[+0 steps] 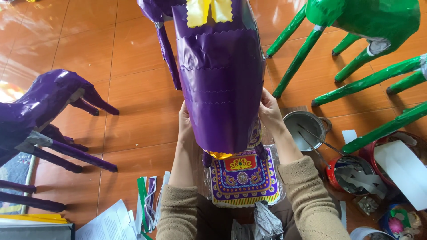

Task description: Decorating a purple horse-shaped craft with colorful paper and fabric strips

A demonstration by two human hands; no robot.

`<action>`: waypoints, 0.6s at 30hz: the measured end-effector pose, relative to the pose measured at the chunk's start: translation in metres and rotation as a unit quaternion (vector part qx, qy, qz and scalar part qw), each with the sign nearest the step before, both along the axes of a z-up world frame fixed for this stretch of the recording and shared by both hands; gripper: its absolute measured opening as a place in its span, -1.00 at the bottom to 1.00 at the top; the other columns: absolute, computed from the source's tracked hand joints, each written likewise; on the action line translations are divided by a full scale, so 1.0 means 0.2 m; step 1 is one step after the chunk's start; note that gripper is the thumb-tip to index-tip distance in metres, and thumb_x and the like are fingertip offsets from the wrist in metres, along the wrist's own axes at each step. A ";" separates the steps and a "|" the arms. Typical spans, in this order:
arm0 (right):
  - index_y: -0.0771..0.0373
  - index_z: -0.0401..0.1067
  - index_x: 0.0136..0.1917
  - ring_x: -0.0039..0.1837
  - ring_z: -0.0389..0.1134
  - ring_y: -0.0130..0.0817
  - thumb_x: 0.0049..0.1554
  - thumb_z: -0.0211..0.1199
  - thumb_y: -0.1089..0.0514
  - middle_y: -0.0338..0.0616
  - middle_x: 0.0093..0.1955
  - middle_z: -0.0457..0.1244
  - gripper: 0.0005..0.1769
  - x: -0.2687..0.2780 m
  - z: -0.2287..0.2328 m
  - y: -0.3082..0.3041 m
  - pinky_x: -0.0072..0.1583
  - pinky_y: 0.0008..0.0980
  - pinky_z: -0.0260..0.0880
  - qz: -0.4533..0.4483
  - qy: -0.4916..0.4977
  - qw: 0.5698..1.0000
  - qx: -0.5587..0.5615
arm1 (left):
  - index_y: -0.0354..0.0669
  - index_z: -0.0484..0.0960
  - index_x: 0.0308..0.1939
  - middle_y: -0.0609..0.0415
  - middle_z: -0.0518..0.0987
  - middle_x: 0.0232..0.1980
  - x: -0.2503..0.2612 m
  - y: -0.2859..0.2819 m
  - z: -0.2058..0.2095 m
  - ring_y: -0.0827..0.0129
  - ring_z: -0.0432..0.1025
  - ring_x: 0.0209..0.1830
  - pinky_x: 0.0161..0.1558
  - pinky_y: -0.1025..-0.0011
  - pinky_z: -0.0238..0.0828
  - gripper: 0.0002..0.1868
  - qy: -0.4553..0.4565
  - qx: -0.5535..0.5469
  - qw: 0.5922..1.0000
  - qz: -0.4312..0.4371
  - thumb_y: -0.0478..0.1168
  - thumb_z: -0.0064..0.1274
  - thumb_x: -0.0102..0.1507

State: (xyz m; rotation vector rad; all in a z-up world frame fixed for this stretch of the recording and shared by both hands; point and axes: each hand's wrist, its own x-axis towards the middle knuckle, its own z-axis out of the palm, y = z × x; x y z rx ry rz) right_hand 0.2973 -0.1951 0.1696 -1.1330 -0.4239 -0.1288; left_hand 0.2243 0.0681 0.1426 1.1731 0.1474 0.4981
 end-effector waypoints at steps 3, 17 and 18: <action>0.20 0.33 -0.08 -0.19 0.14 -0.60 0.27 0.09 0.22 -0.31 -0.24 0.18 -0.93 0.04 -0.06 -0.01 -0.06 -0.55 0.26 0.016 0.005 1.000 0.001 | -0.23 0.48 -0.20 -0.06 0.46 -0.36 -0.09 0.16 -0.10 0.34 0.39 -0.38 -0.29 0.43 0.29 -0.87 0.000 0.016 1.000 0.004 -0.23 0.01 0.30; 0.13 0.39 -0.14 -0.22 0.23 -0.55 0.11 0.29 0.25 -0.25 -0.24 0.28 -0.90 -0.01 0.07 0.07 -0.10 -0.52 0.31 -0.046 0.051 0.998 -0.009 | -0.25 0.49 -0.08 -0.12 0.49 -0.19 0.03 -0.14 0.22 0.24 0.40 -0.18 -0.06 0.30 0.29 -0.85 0.016 0.089 0.995 0.039 -0.33 0.00 0.28; 0.13 0.39 -0.14 -0.22 0.23 -0.55 0.11 0.29 0.25 -0.25 -0.24 0.28 -0.90 0.00 0.07 0.07 -0.10 -0.52 0.31 -0.046 0.051 0.998 -0.010 | -0.25 0.49 -0.07 -0.12 0.49 -0.18 0.03 -0.14 0.23 0.23 0.40 -0.17 -0.04 0.29 0.29 -0.85 0.015 0.094 0.995 0.041 -0.33 0.00 0.28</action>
